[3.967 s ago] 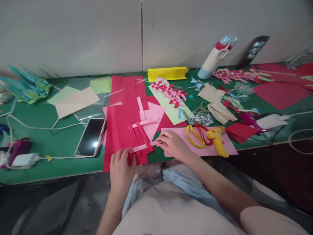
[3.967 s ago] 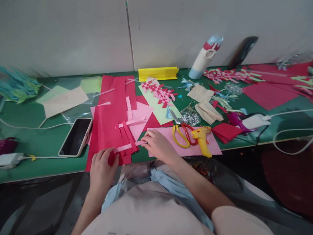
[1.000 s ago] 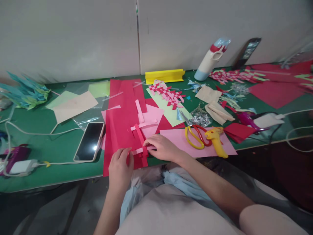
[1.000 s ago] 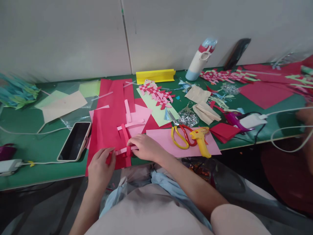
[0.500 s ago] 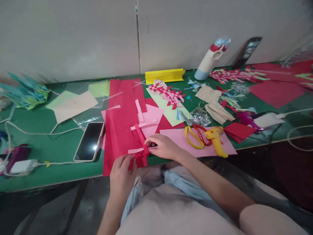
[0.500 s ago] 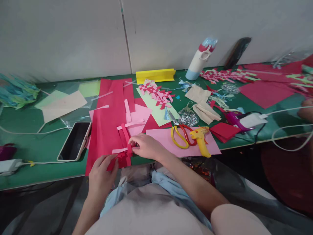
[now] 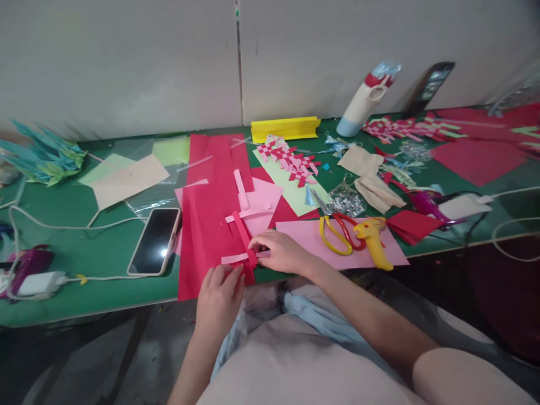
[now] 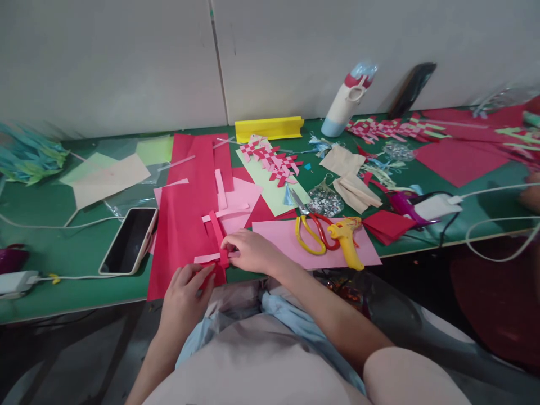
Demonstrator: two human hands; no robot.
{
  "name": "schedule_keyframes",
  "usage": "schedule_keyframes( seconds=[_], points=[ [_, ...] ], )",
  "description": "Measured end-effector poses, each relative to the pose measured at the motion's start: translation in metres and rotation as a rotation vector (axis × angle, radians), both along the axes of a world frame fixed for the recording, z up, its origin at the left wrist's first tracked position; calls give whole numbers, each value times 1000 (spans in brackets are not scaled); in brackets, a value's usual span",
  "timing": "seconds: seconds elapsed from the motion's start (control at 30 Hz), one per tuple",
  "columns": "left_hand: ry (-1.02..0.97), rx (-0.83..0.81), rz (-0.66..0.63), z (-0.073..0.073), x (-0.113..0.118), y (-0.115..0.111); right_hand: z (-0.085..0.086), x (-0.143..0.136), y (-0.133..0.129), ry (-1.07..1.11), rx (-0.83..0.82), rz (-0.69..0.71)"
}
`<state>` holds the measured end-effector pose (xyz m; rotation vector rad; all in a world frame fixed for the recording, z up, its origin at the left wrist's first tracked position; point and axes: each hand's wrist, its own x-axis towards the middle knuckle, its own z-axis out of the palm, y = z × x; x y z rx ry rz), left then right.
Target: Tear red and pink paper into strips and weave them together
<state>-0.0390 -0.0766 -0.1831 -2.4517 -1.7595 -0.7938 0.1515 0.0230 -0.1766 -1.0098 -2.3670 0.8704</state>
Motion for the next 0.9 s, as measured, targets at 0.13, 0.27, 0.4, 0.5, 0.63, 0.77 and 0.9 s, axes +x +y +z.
schedule_keyframes(
  seconds=[0.13,0.27,0.4,0.5,0.63,0.77,0.9],
  points=[
    [43,-31,-1,2,-1,1,2,1,1,-3,-1,-3],
    [21,-10,-2,4,0,4,9,3,2,-11,-11,-29],
    [-20,36,37,6,4,10,10,3,2,-8,18,-25],
    [-19,41,75,5,9,16,8,3,1,2,42,-4],
    [-16,17,81,1,12,23,7,1,-1,8,60,-3],
    [-13,1,113,-3,13,24,8,0,-1,-2,56,-38],
    [-15,-26,142,-3,13,24,11,3,-1,-17,49,-40]
  ],
)
